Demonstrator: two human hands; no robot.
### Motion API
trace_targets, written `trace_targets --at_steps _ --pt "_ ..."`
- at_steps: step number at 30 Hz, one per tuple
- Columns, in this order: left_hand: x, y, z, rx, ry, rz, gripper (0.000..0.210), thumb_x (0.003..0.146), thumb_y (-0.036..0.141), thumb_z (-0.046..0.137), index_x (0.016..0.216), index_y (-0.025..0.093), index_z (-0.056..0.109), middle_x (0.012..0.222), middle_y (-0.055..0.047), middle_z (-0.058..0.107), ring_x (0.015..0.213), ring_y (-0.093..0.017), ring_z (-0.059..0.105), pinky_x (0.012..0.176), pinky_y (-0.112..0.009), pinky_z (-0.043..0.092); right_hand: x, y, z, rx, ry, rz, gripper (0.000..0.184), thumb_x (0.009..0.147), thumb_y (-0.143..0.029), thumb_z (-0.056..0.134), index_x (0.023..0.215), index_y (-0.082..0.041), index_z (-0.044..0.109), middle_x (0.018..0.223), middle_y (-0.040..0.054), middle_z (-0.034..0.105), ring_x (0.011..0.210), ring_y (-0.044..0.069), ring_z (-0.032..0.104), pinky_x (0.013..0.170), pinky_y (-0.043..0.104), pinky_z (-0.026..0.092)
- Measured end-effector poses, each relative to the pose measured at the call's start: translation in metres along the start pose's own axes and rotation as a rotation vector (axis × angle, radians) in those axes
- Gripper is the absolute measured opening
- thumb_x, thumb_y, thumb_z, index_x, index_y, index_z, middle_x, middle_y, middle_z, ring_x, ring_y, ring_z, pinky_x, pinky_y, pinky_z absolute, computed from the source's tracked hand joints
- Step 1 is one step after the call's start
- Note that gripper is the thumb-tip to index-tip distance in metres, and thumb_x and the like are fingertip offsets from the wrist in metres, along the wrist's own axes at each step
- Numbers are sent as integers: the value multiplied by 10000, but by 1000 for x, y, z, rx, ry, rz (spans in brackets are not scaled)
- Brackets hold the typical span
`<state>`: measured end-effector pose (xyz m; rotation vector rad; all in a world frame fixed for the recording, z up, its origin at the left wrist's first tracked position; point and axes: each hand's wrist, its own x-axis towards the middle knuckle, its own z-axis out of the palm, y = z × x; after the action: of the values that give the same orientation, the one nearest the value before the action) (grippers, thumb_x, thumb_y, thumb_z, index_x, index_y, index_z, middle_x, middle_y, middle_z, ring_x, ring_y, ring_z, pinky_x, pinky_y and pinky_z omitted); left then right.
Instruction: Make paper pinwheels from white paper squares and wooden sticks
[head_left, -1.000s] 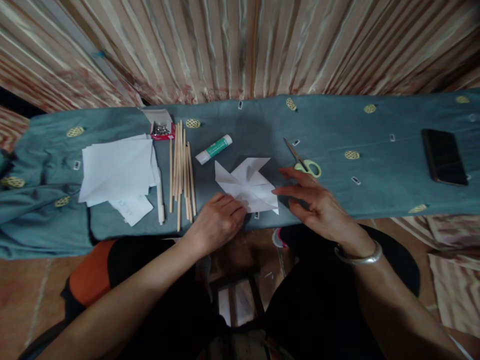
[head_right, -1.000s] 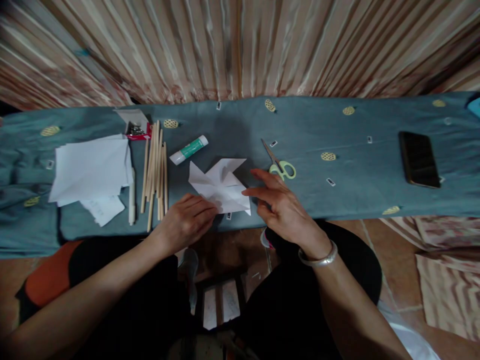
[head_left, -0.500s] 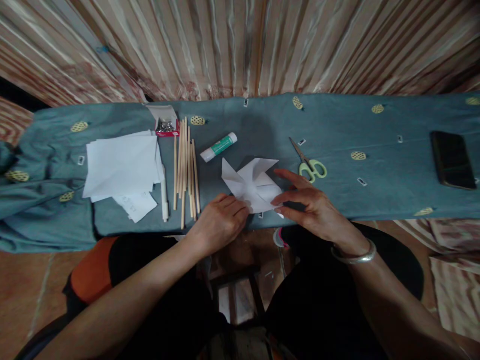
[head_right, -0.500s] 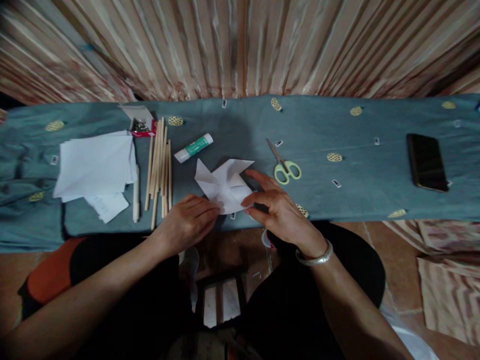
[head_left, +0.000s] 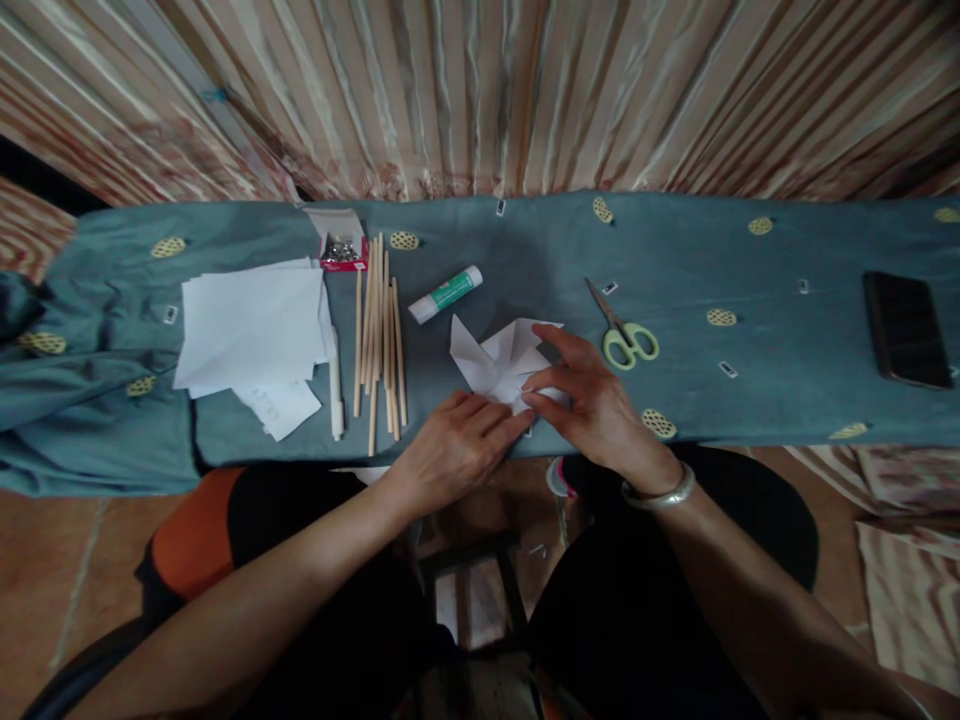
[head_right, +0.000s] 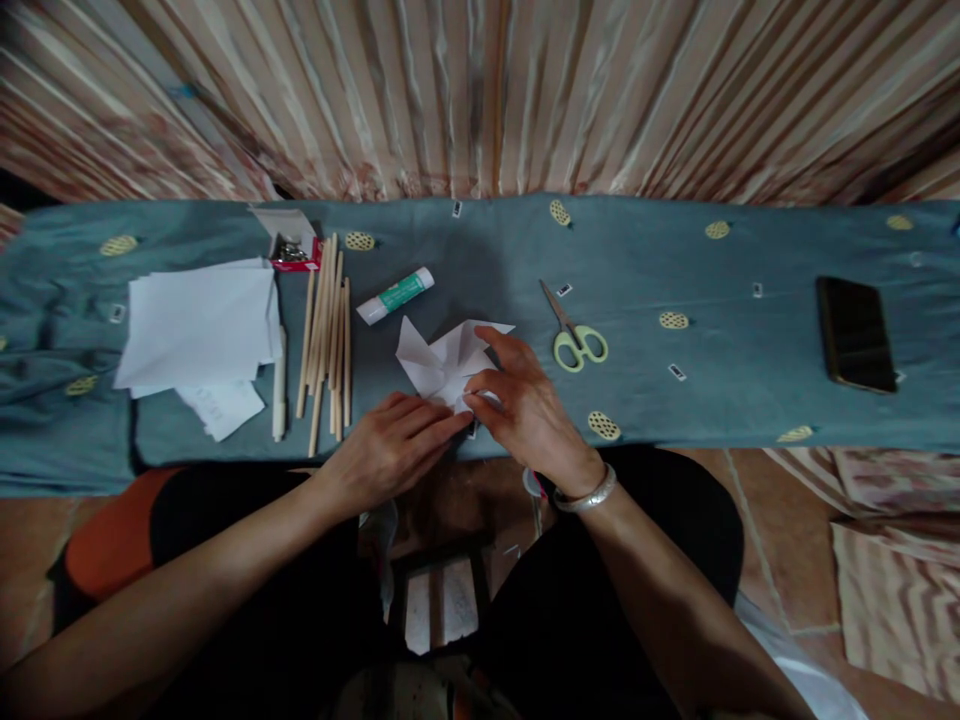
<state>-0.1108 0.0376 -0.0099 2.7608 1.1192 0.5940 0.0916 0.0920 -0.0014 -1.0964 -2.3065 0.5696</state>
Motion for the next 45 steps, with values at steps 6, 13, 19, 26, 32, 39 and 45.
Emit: trace_targets --at_steps 6,13,19,26,32,39,45 --pt "-1 -2 4 -98 23 -82 229 942 178 474 1087 108 637 991 -113 687 903 -216 640 804 -369 551 3 -1 4 -18 12 -13 107 891 -229 587 867 -199 687 1410 122 517 1289 281 491 1049 472 438" --pt "-5 -3 8 -304 90 -201 224 914 175 533 1095 135 659 1036 -105 690 962 -202 658 844 -348 574 1 6 2 16 28 14 169 925 -283 536 967 -228 690 1384 95 552 1274 278 510 1044 497 437" --pt "-5 -5 9 -405 112 -258 230 883 147 576 1091 127 671 1037 -106 703 972 -195 673 854 -326 576 1 6 3 -1 17 -1 169 929 -272 528 963 -219 685 1378 103 552 1269 280 508 1034 498 444" --pt "-4 -8 13 -441 135 -279 228 859 138 605 1072 126 685 1041 -105 717 981 -196 685 870 -322 573 0 3 6 -34 3 -30 209 941 -258 501 982 -198 698 1387 114 533 1270 282 500 1048 481 440" --pt "-2 -9 12 -457 129 -280 227 848 129 611 1061 122 691 1042 -106 724 968 -196 695 869 -319 574 0 -3 6 -43 0 -64 242 925 -176 482 1040 -209 692 1436 99 489 1299 292 466 1055 514 427" --pt "-1 -10 12 -477 122 -290 222 840 135 613 1044 131 700 1022 -98 732 943 -193 704 850 -314 577 -1 -3 8 -80 -53 -104 281 903 -144 491 1113 -227 659 1487 74 418 1357 295 391 1077 534 404" --pt "1 -10 10 -513 123 -310 225 828 120 613 1032 137 707 1013 -92 736 920 -189 709 836 -311 578 -2 -2 11 -60 -67 -94 314 899 -140 484 1150 -234 647 1512 66 387 1377 298 364 1086 542 387"
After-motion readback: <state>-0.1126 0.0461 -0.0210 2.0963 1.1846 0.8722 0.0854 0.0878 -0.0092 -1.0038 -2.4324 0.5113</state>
